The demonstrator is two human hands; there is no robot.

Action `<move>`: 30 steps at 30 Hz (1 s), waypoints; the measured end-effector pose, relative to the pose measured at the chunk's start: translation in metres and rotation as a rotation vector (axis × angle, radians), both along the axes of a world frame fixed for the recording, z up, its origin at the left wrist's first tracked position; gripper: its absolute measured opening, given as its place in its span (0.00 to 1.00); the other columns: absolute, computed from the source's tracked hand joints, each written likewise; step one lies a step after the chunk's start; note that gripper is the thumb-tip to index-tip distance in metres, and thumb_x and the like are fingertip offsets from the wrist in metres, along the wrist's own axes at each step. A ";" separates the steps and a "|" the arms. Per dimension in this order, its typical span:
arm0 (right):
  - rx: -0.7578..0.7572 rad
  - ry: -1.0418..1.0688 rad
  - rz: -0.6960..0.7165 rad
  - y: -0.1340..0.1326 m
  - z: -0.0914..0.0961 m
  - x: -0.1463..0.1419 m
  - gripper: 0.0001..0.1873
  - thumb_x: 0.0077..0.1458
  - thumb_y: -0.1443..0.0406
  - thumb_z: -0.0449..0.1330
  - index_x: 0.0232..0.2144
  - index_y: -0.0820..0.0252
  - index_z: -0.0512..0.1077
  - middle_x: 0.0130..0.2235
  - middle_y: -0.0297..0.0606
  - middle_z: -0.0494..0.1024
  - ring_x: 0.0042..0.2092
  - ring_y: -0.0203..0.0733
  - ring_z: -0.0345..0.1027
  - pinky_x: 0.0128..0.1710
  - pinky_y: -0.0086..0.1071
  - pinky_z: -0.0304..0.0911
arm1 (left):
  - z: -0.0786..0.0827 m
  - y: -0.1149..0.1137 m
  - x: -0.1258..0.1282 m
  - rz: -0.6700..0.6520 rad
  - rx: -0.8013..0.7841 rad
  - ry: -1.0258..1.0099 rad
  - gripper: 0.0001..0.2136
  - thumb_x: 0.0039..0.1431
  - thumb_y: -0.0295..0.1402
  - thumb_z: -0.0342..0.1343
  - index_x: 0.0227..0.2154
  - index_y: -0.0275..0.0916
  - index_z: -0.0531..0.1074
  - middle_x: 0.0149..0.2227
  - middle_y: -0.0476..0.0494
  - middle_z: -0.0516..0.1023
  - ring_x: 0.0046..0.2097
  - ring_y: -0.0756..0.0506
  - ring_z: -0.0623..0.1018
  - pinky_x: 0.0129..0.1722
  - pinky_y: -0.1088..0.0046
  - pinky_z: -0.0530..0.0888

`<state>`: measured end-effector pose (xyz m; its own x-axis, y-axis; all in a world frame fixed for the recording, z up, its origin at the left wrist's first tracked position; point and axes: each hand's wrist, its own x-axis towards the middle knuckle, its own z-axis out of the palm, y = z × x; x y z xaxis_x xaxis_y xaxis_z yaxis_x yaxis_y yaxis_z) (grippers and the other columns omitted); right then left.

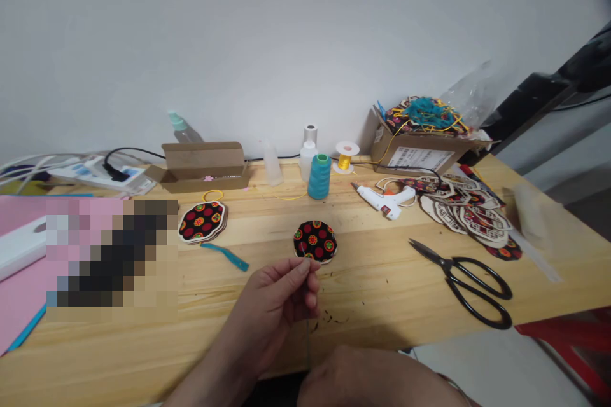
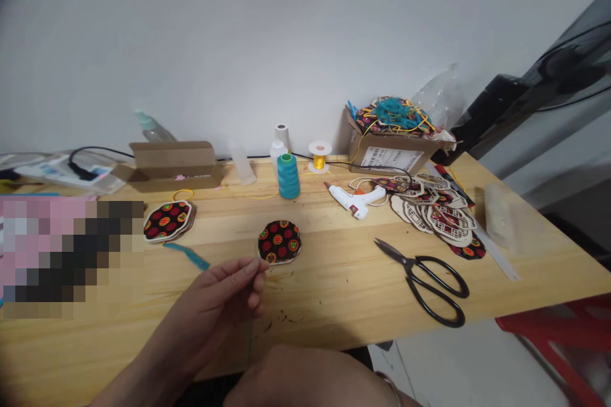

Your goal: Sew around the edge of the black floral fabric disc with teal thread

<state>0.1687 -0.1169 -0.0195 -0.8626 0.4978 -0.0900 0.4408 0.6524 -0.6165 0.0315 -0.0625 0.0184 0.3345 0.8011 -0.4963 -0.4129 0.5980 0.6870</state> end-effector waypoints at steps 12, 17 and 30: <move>-0.505 0.322 -0.205 0.016 0.039 0.022 0.08 0.52 0.65 0.56 0.26 0.56 0.75 0.24 0.28 0.72 0.26 0.30 0.63 0.26 0.21 0.57 | 0.000 -0.002 0.000 0.062 0.002 0.060 0.06 0.46 0.30 0.62 0.26 0.31 0.76 0.19 0.53 0.63 0.19 0.59 0.53 0.17 0.83 0.50; -0.594 0.584 -0.872 0.040 0.041 0.029 0.11 0.52 0.62 0.56 0.25 0.62 0.74 0.19 0.28 0.62 0.21 0.28 0.51 0.20 0.23 0.47 | -0.001 -0.002 0.001 0.056 0.068 0.101 0.07 0.47 0.32 0.61 0.27 0.33 0.76 0.17 0.54 0.61 0.18 0.58 0.52 0.17 0.81 0.48; -0.972 0.844 -1.060 0.056 0.032 -0.003 0.12 0.39 0.62 0.66 0.28 0.65 0.76 0.17 0.27 0.63 0.18 0.24 0.45 0.16 0.24 0.37 | -0.001 -0.007 0.001 -0.125 0.274 0.531 0.12 0.51 0.36 0.54 0.18 0.36 0.69 0.15 0.57 0.56 0.19 0.55 0.54 0.18 0.78 0.50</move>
<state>0.1661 -0.0604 0.0130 -0.1659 0.8960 -0.4120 -0.2381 -0.4418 -0.8649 0.0323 -0.0691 0.0171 0.1976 0.8941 -0.4020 0.0896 0.3919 0.9156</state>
